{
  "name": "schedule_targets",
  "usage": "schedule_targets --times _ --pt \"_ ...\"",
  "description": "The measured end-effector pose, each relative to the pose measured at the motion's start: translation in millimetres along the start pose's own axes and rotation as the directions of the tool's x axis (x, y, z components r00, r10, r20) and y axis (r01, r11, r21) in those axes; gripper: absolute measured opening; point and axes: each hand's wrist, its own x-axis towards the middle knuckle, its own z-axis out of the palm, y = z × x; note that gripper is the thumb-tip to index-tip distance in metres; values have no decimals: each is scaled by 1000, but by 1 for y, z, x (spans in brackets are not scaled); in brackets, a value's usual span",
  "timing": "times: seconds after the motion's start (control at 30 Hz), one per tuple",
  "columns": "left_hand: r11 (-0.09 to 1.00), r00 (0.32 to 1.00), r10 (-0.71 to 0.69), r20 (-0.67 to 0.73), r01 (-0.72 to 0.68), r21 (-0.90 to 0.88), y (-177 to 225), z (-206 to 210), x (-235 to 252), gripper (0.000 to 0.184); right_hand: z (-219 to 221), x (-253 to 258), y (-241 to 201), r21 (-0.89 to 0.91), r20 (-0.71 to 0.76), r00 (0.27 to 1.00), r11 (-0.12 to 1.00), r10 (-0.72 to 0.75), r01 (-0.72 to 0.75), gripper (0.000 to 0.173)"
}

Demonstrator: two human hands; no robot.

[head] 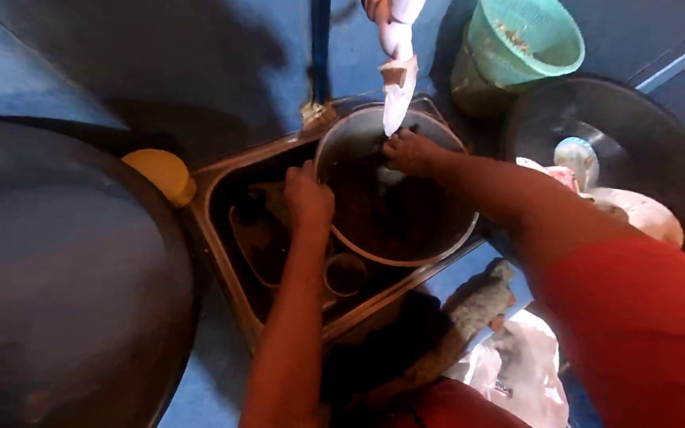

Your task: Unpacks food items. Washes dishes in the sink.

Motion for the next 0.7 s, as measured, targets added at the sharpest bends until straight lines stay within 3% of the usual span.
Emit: schedule_targets --times 0.07,0.13,0.17,0.23,0.27,0.3,0.33,0.37,0.4,0.47,0.53,0.63,0.7 --pt "1000 1000 12 1 -12 25 1 1 0 42 16 -28 -19 167 235 952 956 198 -240 34" --pt "1000 1000 9 3 -9 25 1 1 1 42 32 -62 -57 237 424 870 896 252 -376 32" --pt "1000 1000 6 3 -6 16 0 0 0 42 24 -70 -80 256 517 828 884 218 -392 28" --pt "1000 1000 -8 3 8 -12 0 0 -1 43 -21 -49 -123 320 792 610 854 -4 -410 39" --pt "1000 1000 -19 -2 18 -24 1 0 -2 43 -32 -34 -139 439 768 631 809 -112 -390 43" --pt "999 1000 -30 -7 29 -32 2 1 -2 44 -29 -19 -149 597 635 756 723 -160 -348 44" --pt "999 999 -31 -15 31 -25 1 3 -1 42 -26 -2 -153 745 476 872 578 -112 -333 45" --pt "1000 1000 -20 -19 20 -9 0 4 1 40 -22 18 -153 869 331 943 382 26 -316 47" --pt "1000 1000 -6 -23 6 11 -1 5 3 39 -15 41 -147 940 254 944 174 213 -292 51" --pt "998 999 29 -35 -28 50 0 6 4 41 -26 67 -128 953 301 815 -116 495 -281 57" --pt "997 998 45 -44 -42 60 0 6 2 40 -36 64 -129 931 362 763 -173 535 -321 60" --pt "996 999 37 -34 -34 79 -2 7 5 41 -28 35 -170 924 349 867 24 355 -382 53" --pt "997 999 37 -30 -34 75 0 7 5 41 -27 38 -164 917 372 874 21 312 -398 49"
